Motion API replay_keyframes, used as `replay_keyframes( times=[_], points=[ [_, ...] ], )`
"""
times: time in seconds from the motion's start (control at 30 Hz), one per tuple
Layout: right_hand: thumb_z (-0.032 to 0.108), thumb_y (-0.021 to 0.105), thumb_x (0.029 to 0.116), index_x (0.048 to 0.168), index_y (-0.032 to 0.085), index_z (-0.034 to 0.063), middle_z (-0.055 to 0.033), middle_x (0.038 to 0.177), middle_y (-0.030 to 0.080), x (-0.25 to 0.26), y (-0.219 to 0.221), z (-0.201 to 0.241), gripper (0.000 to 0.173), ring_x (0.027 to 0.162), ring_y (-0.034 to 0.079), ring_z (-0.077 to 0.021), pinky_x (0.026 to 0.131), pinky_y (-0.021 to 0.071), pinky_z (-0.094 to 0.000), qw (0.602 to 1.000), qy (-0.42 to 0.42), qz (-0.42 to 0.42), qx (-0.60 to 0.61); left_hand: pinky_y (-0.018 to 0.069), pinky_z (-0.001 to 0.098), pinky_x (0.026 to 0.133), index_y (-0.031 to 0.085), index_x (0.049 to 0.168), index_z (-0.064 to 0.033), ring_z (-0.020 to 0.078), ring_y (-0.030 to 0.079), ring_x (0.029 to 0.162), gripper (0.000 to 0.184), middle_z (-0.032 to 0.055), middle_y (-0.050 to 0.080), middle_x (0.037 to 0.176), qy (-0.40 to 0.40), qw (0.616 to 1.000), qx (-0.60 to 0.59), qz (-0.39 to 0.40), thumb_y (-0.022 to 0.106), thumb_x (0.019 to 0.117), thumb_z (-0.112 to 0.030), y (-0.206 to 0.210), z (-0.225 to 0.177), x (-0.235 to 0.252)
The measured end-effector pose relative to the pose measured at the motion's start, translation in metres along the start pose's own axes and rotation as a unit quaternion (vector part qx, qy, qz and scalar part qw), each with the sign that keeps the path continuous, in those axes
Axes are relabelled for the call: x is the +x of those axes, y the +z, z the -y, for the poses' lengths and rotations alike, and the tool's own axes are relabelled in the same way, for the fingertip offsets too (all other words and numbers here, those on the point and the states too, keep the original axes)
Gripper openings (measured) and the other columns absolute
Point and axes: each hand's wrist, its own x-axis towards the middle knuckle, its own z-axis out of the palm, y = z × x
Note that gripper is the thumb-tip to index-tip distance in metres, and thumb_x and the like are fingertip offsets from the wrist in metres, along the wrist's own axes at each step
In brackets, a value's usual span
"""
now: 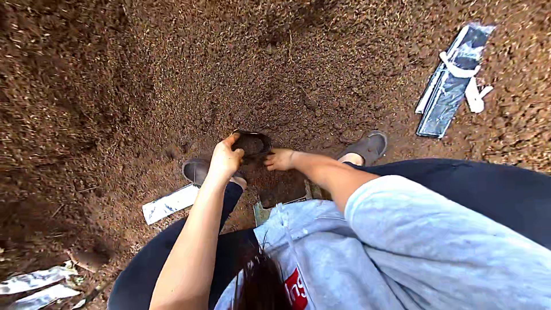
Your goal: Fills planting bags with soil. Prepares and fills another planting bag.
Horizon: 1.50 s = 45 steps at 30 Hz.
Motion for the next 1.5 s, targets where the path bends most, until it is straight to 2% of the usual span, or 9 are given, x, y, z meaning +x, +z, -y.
replay_keyframes(
  times=[0.1, 0.2, 0.47, 0.7, 0.8, 0.97, 1.1, 1.3, 1.5],
  points=[
    [0.018, 0.075, 0.0927, 0.130, 0.073, 0.0170, -0.0182, 0.155, 0.049, -0.050, -0.028, -0.044, 0.037, 0.152, 0.025, -0.0487, 0.120, 0.0017, -0.0755, 0.999, -0.004, 0.017, -0.037, 0.0443, 0.0216, 0.054, 0.049, 0.151, -0.0115, 0.0066, 0.049, 0.058, 0.054, 0.0097, 0.063, 0.105, -0.019, 0.980, -0.196, -0.035, 0.051, 0.0992, 0.004, 0.008, -0.002, -0.016],
    [0.006, 0.065, 0.0965, 0.131, 0.072, 0.0205, -0.0148, 0.160, 0.043, -0.084, -0.054, -0.066, 0.038, 0.154, 0.021, -0.0479, 0.120, 0.0058, -0.0748, 0.995, 0.032, 0.047, -0.076, 0.0412, 0.0186, 0.051, 0.049, 0.150, -0.0107, 0.0043, 0.045, 0.055, 0.053, 0.0053, 0.059, 0.096, -0.055, 0.954, -0.288, -0.060, 0.049, 0.0997, 0.005, 0.019, 0.017, -0.001],
    [-0.001, 0.058, 0.0967, 0.132, 0.068, 0.0132, -0.0197, 0.156, 0.042, -0.093, -0.120, -0.059, 0.039, 0.142, 0.037, -0.0521, 0.109, 0.0403, -0.0676, 0.959, 0.257, -0.109, 0.055, 0.0429, 0.0207, 0.052, 0.049, 0.151, -0.0108, 0.0062, 0.047, 0.056, 0.055, 0.0083, 0.060, 0.101, -0.054, 0.967, -0.236, -0.084, 0.051, 0.0987, 0.004, 0.037, 0.042, 0.020],
    [0.006, 0.056, 0.1003, 0.145, 0.054, 0.0125, -0.0233, 0.143, 0.054, -0.130, -0.186, -0.083, 0.045, 0.128, 0.056, -0.0459, 0.107, 0.0445, -0.0611, 0.880, 0.398, -0.248, 0.079, 0.0493, 0.0251, 0.059, 0.050, 0.152, -0.0110, 0.0091, 0.055, 0.064, 0.055, 0.0153, 0.062, 0.124, -0.012, 0.983, -0.170, -0.067, 0.052, 0.0986, 0.004, 0.049, 0.021, 0.016],
    [0.031, 0.049, 0.1087, 0.157, 0.034, 0.0098, -0.0254, 0.137, 0.060, -0.146, -0.207, -0.078, 0.055, 0.126, 0.060, -0.0469, 0.102, 0.0464, -0.0651, 0.822, 0.503, -0.243, 0.114, 0.0506, 0.0261, 0.062, 0.050, 0.152, -0.0121, 0.0091, 0.058, 0.067, 0.054, 0.0151, 0.060, 0.136, -0.005, 0.985, -0.162, -0.060, 0.052, 0.0996, 0.003, 0.049, 0.016, 0.018],
    [0.058, 0.040, 0.1052, 0.152, 0.046, 0.0133, -0.0203, 0.132, 0.066, -0.156, -0.203, -0.081, 0.065, 0.123, 0.063, -0.0420, 0.100, 0.0461, -0.0656, 0.796, 0.541, -0.244, 0.120, 0.0503, 0.0276, 0.064, 0.051, 0.151, -0.0123, 0.0102, 0.058, 0.070, 0.053, 0.0142, 0.059, 0.140, -0.006, 0.986, -0.158, -0.058, 0.052, 0.1000, 0.003, 0.048, 0.014, 0.019],
    [0.049, 0.039, 0.1064, 0.154, 0.047, 0.0165, -0.0175, 0.138, 0.064, -0.151, -0.189, -0.079, 0.059, 0.127, 0.060, -0.0395, 0.104, 0.0442, -0.0638, 0.774, 0.554, -0.261, 0.164, 0.0511, 0.0285, 0.064, 0.052, 0.151, -0.0119, 0.0117, 0.059, 0.068, 0.052, 0.0161, 0.061, 0.133, -0.008, 0.987, -0.150, -0.058, 0.053, 0.1005, 0.003, 0.048, 0.011, 0.020],
    [0.016, 0.066, 0.0951, 0.156, 0.043, 0.0142, -0.0239, 0.164, 0.024, -0.127, -0.151, -0.092, 0.065, 0.135, 0.047, -0.0491, 0.104, 0.0470, -0.0642, 0.754, 0.515, -0.330, 0.239, 0.0500, 0.0256, 0.061, 0.050, 0.151, -0.0093, 0.0095, 0.058, 0.067, 0.052, 0.0166, 0.061, 0.134, -0.001, 0.989, -0.139, -0.049, 0.053, 0.1007, 0.002, 0.046, 0.011, 0.024],
    [-0.003, 0.070, 0.0886, 0.154, 0.047, 0.0167, -0.0204, 0.165, 0.028, -0.097, -0.135, -0.078, 0.072, 0.146, 0.028, -0.0555, 0.102, 0.0392, -0.0757, 0.776, 0.547, -0.231, 0.211, 0.0522, 0.0290, 0.063, 0.046, 0.154, -0.0075, 0.0130, 0.061, 0.070, 0.056, 0.0191, 0.060, 0.135, -0.010, 0.992, -0.116, -0.045, 0.052, 0.0990, 0.002, 0.046, 0.013, 0.022]
  ],
)
